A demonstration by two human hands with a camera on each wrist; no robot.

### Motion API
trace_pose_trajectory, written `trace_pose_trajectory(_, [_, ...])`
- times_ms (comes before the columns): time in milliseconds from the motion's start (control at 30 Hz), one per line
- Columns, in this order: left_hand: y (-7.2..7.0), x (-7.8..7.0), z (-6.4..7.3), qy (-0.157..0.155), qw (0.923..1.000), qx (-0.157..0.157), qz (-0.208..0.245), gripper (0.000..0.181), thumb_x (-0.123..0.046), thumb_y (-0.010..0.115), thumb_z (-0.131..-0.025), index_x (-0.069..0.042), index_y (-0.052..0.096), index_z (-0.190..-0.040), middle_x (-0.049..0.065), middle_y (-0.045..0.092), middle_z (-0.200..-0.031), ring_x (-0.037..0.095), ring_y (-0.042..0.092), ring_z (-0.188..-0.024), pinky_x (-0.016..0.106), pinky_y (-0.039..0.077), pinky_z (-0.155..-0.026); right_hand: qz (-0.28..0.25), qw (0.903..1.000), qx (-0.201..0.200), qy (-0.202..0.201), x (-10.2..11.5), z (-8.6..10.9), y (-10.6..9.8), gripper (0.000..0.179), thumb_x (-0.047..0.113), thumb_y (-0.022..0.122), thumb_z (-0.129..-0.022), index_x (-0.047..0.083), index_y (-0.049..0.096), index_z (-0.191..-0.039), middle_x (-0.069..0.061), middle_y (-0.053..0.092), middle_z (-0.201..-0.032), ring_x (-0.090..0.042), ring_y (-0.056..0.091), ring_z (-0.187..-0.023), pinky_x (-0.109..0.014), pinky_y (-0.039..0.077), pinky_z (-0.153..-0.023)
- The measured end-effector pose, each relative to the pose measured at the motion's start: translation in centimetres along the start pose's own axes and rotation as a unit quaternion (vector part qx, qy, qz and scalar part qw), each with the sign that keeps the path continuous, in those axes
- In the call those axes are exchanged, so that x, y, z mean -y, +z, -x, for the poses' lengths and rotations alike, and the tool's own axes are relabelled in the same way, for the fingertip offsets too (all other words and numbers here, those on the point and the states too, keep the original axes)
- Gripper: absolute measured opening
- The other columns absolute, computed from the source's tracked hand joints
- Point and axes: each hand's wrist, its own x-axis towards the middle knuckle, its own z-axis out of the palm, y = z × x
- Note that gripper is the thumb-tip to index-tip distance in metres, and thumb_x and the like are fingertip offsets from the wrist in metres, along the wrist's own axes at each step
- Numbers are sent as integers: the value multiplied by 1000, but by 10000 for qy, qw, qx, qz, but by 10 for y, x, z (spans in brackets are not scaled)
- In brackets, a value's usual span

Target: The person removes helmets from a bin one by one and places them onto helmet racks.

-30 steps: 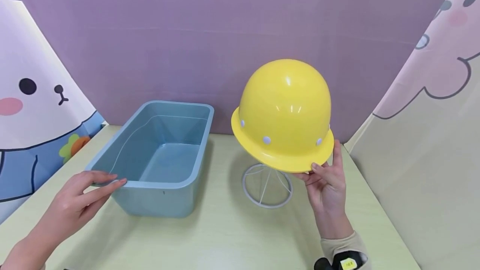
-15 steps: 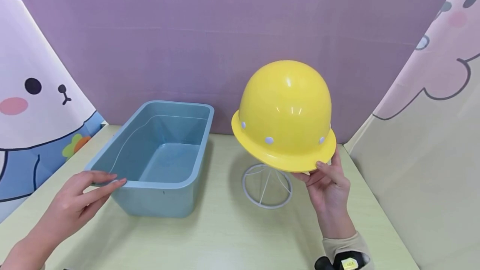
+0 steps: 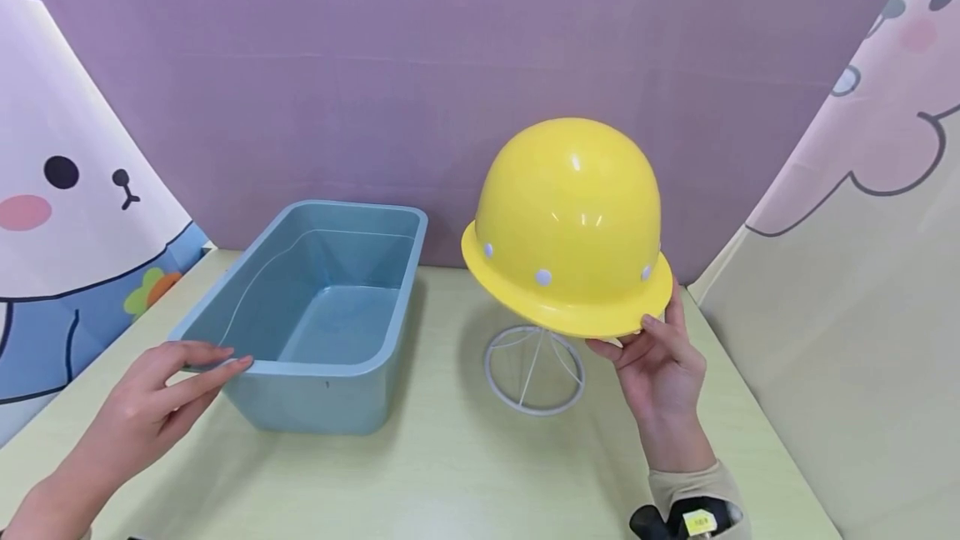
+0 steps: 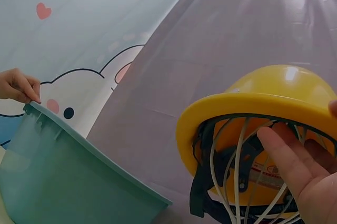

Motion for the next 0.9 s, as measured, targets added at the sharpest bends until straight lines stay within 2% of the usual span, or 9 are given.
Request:
trace_pose_trajectory(233, [-1, 0, 1, 8, 10000, -21, -35, 46, -35, 40, -109, -8, 78, -105, 9, 68, -96, 25, 60, -86, 13, 32, -98, -61, 10000, -41, -21, -1, 0, -1, 62, -13, 12, -95, 5, 25, -153, -28, 57, -130, -46, 66, -103, -58, 53, -83])
trace_pose_trajectory(467, [-3, 1, 2, -38, 9999, 39, -92, 47, -36, 40, -109, -8, 78, -105, 8, 68, -97, 24, 60, -86, 13, 34, -96, 45, 9994, 204, -277, -14, 8, 2, 83, -27, 16, -89, 19, 10, -158, -27, 49, -139, -50, 66, -100, -59, 53, -82])
trace_pose_trajectory(633, [-3, 0, 2, -92, 9999, 54, -127, 48, -38, 39, -109, -9, 78, -106, 7, 68, -97, 23, 60, -86, 13, 34, -96, 248, 9983, -75, -513, -21, 12, 5, 86, -29, 19, -87, 20, 12, -158, -25, 51, -138, -46, 67, -100, -58, 53, -80])
trace_pose_trajectory(900, [-3, -1, 2, -105, 9999, 62, -120, 49, -39, 39, -109, -9, 78, -106, 7, 68, -97, 23, 60, -86, 12, 33, -97, 206, 9980, -393, -451, -22, 17, 3, 77, -25, 20, -90, 19, 13, -152, -25, 56, -127, -43, 70, -92, -51, 57, -79])
